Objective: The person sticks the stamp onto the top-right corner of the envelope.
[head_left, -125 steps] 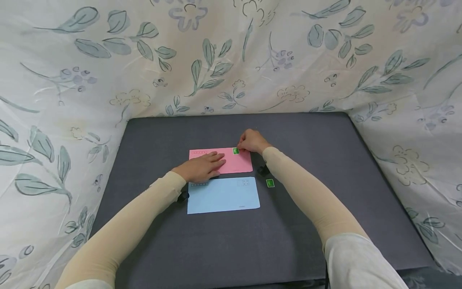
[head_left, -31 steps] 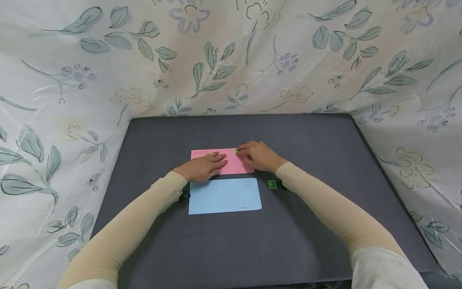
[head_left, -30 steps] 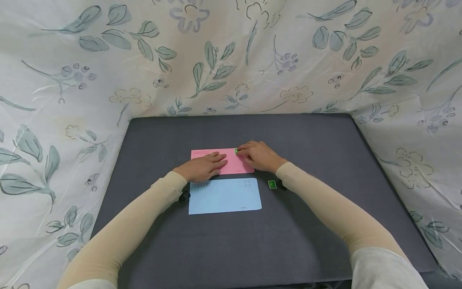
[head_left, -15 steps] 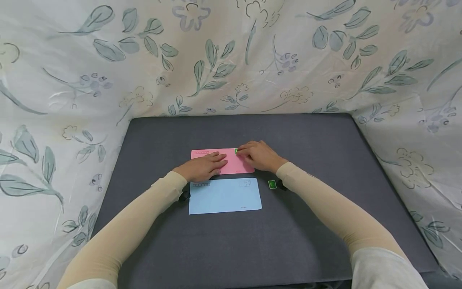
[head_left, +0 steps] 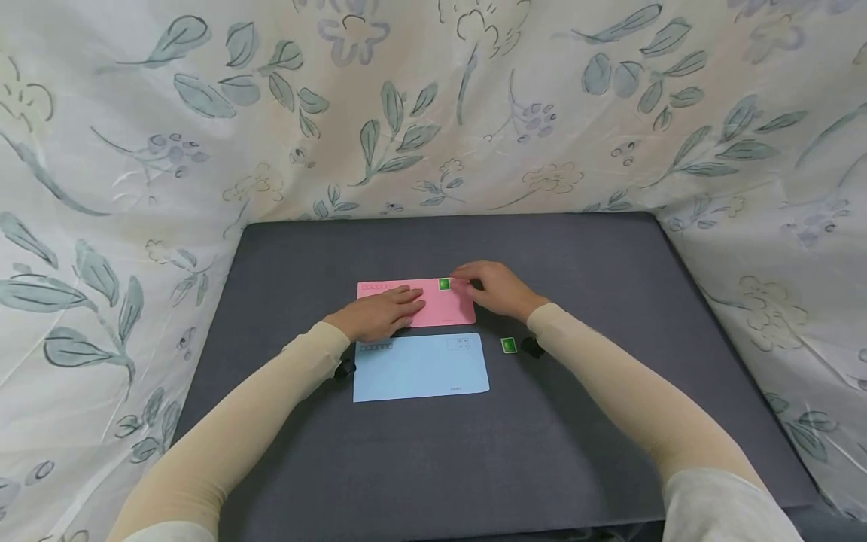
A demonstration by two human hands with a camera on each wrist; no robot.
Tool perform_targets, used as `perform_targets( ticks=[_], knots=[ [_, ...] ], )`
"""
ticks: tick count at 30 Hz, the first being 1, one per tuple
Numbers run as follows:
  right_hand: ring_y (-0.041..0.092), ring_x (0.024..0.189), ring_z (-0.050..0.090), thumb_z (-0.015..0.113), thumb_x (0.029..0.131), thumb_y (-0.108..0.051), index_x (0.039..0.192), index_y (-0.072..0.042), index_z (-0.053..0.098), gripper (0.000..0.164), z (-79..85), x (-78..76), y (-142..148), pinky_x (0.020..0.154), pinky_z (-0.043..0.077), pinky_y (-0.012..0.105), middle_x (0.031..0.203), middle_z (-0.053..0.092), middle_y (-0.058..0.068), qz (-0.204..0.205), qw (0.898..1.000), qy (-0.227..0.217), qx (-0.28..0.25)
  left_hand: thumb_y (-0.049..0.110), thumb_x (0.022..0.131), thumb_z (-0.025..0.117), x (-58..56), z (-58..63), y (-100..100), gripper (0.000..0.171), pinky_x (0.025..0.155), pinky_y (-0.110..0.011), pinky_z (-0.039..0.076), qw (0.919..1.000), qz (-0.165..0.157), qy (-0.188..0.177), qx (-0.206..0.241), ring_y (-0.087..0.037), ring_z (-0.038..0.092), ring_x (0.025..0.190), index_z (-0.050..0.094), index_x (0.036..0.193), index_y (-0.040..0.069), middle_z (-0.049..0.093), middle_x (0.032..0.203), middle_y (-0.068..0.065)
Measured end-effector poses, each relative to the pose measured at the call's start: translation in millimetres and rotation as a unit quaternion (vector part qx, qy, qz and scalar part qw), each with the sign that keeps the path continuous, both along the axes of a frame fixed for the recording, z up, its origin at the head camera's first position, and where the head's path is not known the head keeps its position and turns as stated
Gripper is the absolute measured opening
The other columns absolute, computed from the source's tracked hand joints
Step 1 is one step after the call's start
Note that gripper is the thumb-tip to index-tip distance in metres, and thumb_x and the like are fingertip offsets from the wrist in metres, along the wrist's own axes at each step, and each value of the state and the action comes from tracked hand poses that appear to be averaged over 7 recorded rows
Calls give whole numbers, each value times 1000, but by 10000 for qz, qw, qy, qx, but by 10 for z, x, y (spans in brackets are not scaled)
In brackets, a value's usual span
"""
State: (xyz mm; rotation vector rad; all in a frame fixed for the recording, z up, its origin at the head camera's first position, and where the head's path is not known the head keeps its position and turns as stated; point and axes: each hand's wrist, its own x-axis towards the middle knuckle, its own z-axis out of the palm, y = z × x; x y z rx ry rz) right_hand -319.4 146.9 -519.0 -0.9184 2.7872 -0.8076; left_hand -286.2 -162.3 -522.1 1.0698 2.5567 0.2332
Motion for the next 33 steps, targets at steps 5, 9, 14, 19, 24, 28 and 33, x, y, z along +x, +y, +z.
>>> perform_targets(
  ticks=[5,9,14,19,24,28,33],
  knots=[
    [31,140,59,70,106,-11,145,-6,70,40,-18,44,142,117,45,55,145,69,9,-98,9992,-67,-382,37,116,49,53,-34,-35,62,131,-47,21,9999,-8,155,-4,-29,16,165,33,172,16,23,179,-5],
    [30,141,58,69,107,-15,146,-7,69,40,-29,102,239,117,46,54,146,68,9,-201,9988,-132,-438,33,115,51,106,-69,-62,61,131,-49,19,9994,-43,296,145,-34,19,164,36,170,11,27,177,-10],
    [29,141,58,69,108,-16,146,-8,69,40,-23,179,318,116,46,52,147,67,8,-262,9983,-138,-509,30,115,52,173,-117,-93,61,131,-52,16,9979,-51,539,367,-36,20,164,36,169,7,29,177,-11],
    [30,144,55,69,108,-16,148,-10,68,41,-39,243,392,117,46,54,150,65,9,-355,9978,-144,-537,29,114,54,239,-104,-112,63,131,-50,16,9948,39,769,671,-34,17,165,35,170,7,27,178,-9],
    [31,145,54,70,107,-18,149,-11,68,42,-32,317,457,117,45,55,152,64,9,-427,9975,-97,-553,38,113,55,386,11,-169,73,132,-49,16,9924,196,911,801,-29,12,166,26,173,10,19,180,-5],
    [32,146,53,71,107,-19,148,-11,68,42,6,382,508,116,46,57,153,63,10,-447,9973,2,-575,44,112,55,546,126,-243,77,131,-52,17,9914,382,915,852,-26,9,167,23,174,12,15,181,-3],
    [34,145,54,73,106,-19,148,-11,69,43,82,465,583,114,48,57,153,62,12,-481,9973,64,-543,45,110,60,733,184,-347,77,128,-55,27,9903,475,850,991,-27,16,166,30,173,12,22,180,-5]
  ],
)
